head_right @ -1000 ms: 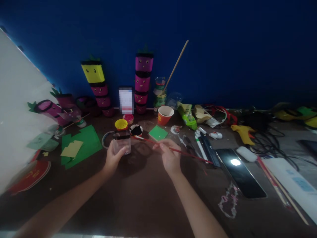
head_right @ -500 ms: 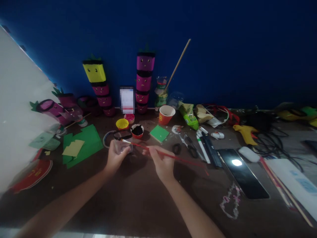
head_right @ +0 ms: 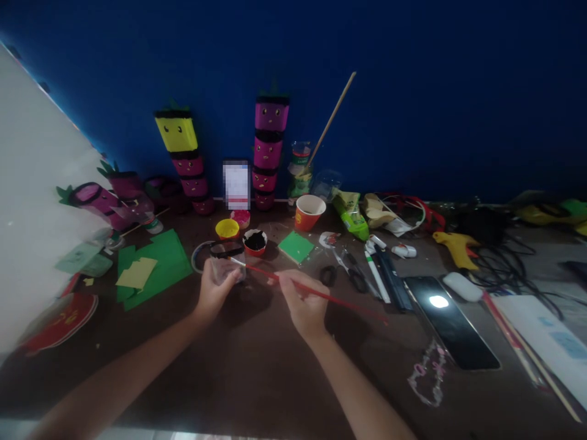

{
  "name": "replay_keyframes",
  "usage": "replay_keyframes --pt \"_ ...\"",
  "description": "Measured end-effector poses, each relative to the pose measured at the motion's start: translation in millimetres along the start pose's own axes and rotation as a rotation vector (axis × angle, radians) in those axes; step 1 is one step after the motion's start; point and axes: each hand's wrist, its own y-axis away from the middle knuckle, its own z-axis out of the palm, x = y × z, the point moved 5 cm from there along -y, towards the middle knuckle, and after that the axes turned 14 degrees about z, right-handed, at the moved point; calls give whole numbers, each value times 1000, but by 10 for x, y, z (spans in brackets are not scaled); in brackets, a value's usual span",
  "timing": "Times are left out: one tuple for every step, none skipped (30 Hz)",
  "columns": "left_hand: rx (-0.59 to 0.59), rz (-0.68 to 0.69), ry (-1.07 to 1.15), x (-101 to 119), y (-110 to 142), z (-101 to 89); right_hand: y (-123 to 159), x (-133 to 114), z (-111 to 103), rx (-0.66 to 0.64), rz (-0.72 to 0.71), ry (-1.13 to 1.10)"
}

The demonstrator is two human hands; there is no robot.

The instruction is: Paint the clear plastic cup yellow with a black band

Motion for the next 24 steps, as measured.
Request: replay_keyframes --pt "2 3 -9 1 1 -4 9 -10 12 -5 -6 7" --pt "3 6 -17 2 2 -8 15 -18 25 -9 -12 17" --pt "1 8 -22 3 1 -9 16 -23 33 -10 -18 26" --pt "-3 10 -22 4 1 -7 13 -23 35 -6 -20 30" --pt "-7 8 -14 3 0 -3 5 -18 30 0 -18 28" --pt "-9 4 -4 0 0 0 -6 -8 18 8 -14 20" --pt "-7 -2 6 -4 0 2 -18 4 1 15 -7 10" --pt "-4 -8 15 -9 0 2 -30 16 -19 22 -1 -1" --pt "-1 -14 21 -17 0 -1 -39 26 -40 30 1 -11" --pt "4 -18 22 -26 0 -6 -44 32 -59 34 0 -20" --pt "8 -23 23 -38 1 -15 -47 36 -75 34 -2 -35" --pt "11 -28 27 -52 1 -25 -48 38 -89 33 -3 -55" --pt "14 -33 37 -66 1 -36 -49 41 -98 31 0 -79" --pt "21 -38 55 -78 2 -47 -50 43 -104 28 5 -106" --pt "26 -41 83 -84 3 -55 -51 47 -105 23 12 -132" --pt "30 -41 116 -84 4 -58 -54 49 -106 22 17 -155" --pt "32 -39 149 -76 6 -55 -55 49 -108 27 20 -174" --pt "31 -36 179 -62 9 -45 -55 44 -110 35 20 -185" --pt "25 -31 205 -42 11 -28 -50 34 -113 46 17 -189" --pt "21 -26 223 -21 15 -9 -40 16 -116 59 9 -181" --pt "4 -24 243 -2 18 17 -22 -12 -119 71 -8 -160" --pt "-2 -10 259 17 18 36 5 -54 -117 79 -38 -122" --pt "8 1 257 26 17 42 41 -106 -108 78 -81 -64" --pt "18 0 243 22 15 42 83 -165 -91 67 -134 9"
